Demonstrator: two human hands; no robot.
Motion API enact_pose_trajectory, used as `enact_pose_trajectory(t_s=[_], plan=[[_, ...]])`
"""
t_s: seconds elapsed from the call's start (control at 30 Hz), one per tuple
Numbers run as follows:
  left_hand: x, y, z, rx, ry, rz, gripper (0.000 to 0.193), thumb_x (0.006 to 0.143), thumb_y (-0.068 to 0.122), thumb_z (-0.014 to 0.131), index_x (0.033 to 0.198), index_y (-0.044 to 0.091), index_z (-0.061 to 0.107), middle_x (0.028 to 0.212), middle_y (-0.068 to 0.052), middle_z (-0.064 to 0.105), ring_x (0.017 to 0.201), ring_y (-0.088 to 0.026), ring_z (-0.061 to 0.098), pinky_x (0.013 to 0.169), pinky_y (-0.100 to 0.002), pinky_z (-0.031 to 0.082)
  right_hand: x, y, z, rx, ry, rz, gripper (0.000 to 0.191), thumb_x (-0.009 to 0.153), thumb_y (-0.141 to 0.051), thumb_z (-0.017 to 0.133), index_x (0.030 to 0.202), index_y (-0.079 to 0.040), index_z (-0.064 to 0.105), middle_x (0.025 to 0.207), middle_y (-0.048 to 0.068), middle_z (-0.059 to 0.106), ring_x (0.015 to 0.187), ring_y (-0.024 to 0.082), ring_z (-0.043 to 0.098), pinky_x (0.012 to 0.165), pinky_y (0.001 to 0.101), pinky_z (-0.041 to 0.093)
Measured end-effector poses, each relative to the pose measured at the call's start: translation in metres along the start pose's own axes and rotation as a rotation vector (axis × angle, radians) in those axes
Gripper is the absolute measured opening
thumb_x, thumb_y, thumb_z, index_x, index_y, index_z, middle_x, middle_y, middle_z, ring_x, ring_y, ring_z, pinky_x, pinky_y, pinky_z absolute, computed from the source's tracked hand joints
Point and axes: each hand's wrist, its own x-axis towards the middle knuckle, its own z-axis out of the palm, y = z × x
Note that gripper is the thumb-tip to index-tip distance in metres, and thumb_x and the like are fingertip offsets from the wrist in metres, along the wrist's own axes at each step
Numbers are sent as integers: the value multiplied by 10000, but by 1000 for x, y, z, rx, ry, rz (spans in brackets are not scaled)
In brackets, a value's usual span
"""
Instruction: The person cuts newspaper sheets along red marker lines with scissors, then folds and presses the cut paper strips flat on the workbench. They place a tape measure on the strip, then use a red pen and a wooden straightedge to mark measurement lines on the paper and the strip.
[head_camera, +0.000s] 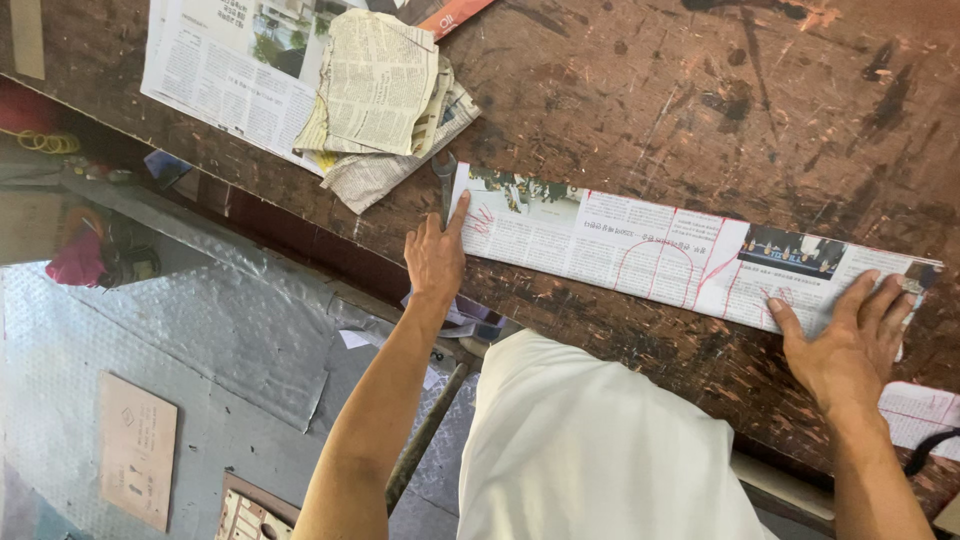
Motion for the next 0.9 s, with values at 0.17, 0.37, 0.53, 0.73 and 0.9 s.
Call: enact_pose_trajectory(t_s=[0.17, 0.37, 0.53, 0.73, 0.9], plan=[[2, -2, 6, 160, 82, 98, 783, 758, 107, 672, 1494, 305, 495, 1049, -166, 665, 934, -318, 683, 767, -467, 515, -4, -2, -4, 40, 36, -72, 1170, 898, -738, 526, 1658, 58, 131, 1709, 352, 27, 1598, 503, -25, 1290, 578, 55], [-1, 8, -6, 209, -7, 102, 723, 916, 54, 686, 1582, 234, 469, 1058, -141, 622, 1030, -320, 624, 868, -486, 483, -6, 0, -11, 60, 2, -66, 1174, 883, -723, 555, 1644, 58, 119, 1697, 347, 23, 1581, 502, -37, 1267, 577, 45], [11, 14, -18, 312, 13, 344, 616, 816, 38, 653, 1408, -71, 524, 1444, -212, 472, 1338, -353, 477, 1093, -480, 420, -6, 1, -11, 55, 28, -83, 1192, 878, -737, 544, 1645, 67, 114, 1694, 358, 26, 1577, 508, -26, 1263, 586, 54], [19, 15, -7, 146, -24, 407, 414, 860, -44, 625, 1249, -174, 565, 1608, -232, 378, 1433, -362, 442, 1189, -426, 415, -7, 3, -9, 42, 27, -89, 1207, 870, -770, 515, 1638, 68, 108, 1693, 355, 21, 1571, 512, -30, 1261, 596, 56], [24, 36, -4, -132, -22, 156, 414, 927, 7, 583, 1297, -175, 548, 1534, -228, 421, 1369, -383, 487, 1114, -416, 497, -6, 6, -8, 40, 12, -63, 1221, 860, -784, 509, 1642, 54, 90, 1696, 338, 3, 1575, 500, -45, 1265, 600, 51]])
